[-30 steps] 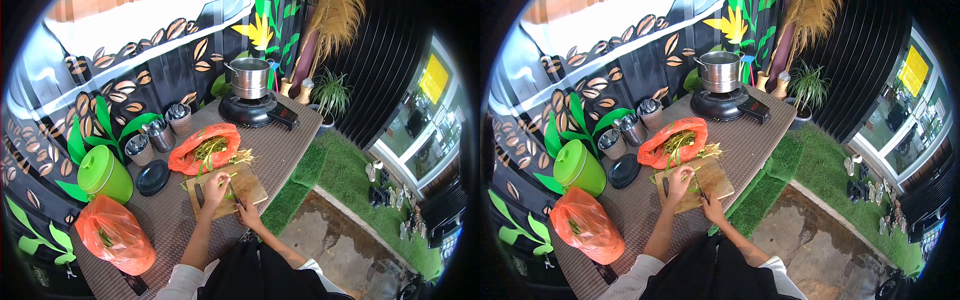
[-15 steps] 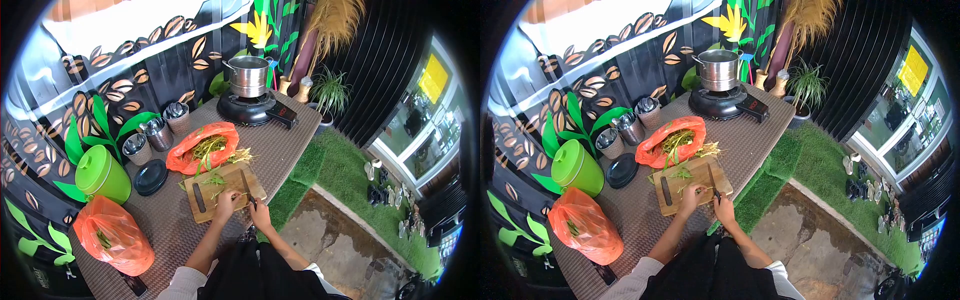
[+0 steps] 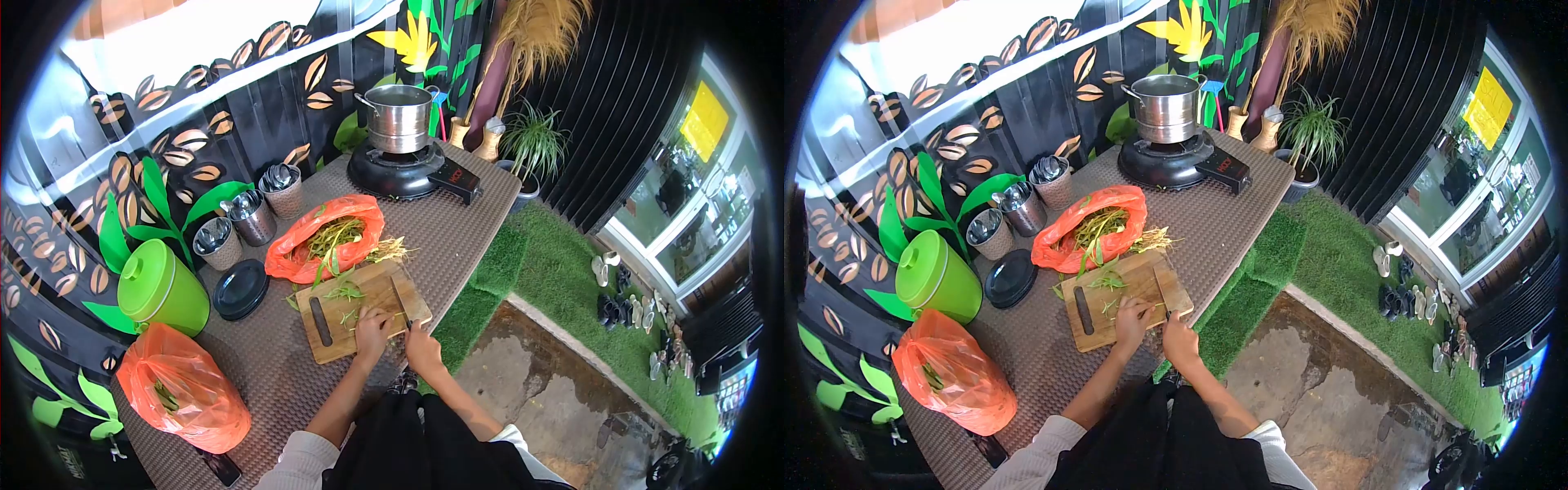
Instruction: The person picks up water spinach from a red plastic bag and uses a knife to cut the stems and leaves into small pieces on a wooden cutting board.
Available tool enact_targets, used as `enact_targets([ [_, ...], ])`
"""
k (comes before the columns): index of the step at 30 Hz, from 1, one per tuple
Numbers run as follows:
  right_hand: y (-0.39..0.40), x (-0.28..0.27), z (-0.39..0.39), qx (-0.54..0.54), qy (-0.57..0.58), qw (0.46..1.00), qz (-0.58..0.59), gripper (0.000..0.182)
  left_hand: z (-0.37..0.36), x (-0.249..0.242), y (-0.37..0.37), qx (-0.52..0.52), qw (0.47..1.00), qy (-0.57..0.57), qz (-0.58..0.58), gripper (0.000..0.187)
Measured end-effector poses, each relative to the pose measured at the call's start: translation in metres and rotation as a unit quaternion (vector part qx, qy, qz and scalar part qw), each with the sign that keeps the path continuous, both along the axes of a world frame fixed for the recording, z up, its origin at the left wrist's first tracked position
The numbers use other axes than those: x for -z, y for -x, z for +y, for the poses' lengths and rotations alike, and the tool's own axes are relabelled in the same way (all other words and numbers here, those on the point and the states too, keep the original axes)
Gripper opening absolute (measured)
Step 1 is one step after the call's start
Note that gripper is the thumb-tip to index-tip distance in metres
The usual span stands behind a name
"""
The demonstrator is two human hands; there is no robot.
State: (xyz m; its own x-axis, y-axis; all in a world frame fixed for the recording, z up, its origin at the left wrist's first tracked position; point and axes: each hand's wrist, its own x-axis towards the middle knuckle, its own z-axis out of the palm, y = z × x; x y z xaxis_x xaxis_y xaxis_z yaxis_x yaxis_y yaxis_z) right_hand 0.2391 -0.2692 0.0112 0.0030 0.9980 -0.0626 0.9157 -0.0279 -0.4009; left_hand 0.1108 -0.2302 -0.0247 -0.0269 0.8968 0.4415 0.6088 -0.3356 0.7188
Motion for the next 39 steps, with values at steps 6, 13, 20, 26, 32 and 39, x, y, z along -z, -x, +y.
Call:
enact_targets([
  [6,-0.005,0.011,0.020,-0.013,-0.004,1.000,-0.003,0.029,-0.001,-0.002,0.000,0.008,0.999,-0.030,0.009,0.009],
  [13,0.004,0.016,0.003,-0.015,0.013,1.000,-0.017,0.027,-0.001,-0.002,0.001,-0.002,1.000,-0.026,-0.005,0.010],
  [20,-0.008,0.012,0.029,-0.067,-0.044,0.997,-0.014,0.023,-0.002,-0.001,0.001,-0.002,1.000,-0.007,-0.015,0.010],
  [26,0.003,0.020,0.011,-0.025,0.028,0.999,-0.012,0.028,-0.001,-0.001,0.002,-0.007,1.000,-0.030,-0.001,0.011],
  [32,-0.012,-0.001,0.025,-0.121,-0.009,0.993,0.013,0.027,0.000,0.005,0.001,-0.010,1.000,-0.018,-0.008,0.011],
  [39,0.005,0.004,0.024,-0.032,0.062,0.997,0.028,0.029,-0.001,-0.001,0.003,-0.015,1.000,-0.014,0.020,0.012],
])
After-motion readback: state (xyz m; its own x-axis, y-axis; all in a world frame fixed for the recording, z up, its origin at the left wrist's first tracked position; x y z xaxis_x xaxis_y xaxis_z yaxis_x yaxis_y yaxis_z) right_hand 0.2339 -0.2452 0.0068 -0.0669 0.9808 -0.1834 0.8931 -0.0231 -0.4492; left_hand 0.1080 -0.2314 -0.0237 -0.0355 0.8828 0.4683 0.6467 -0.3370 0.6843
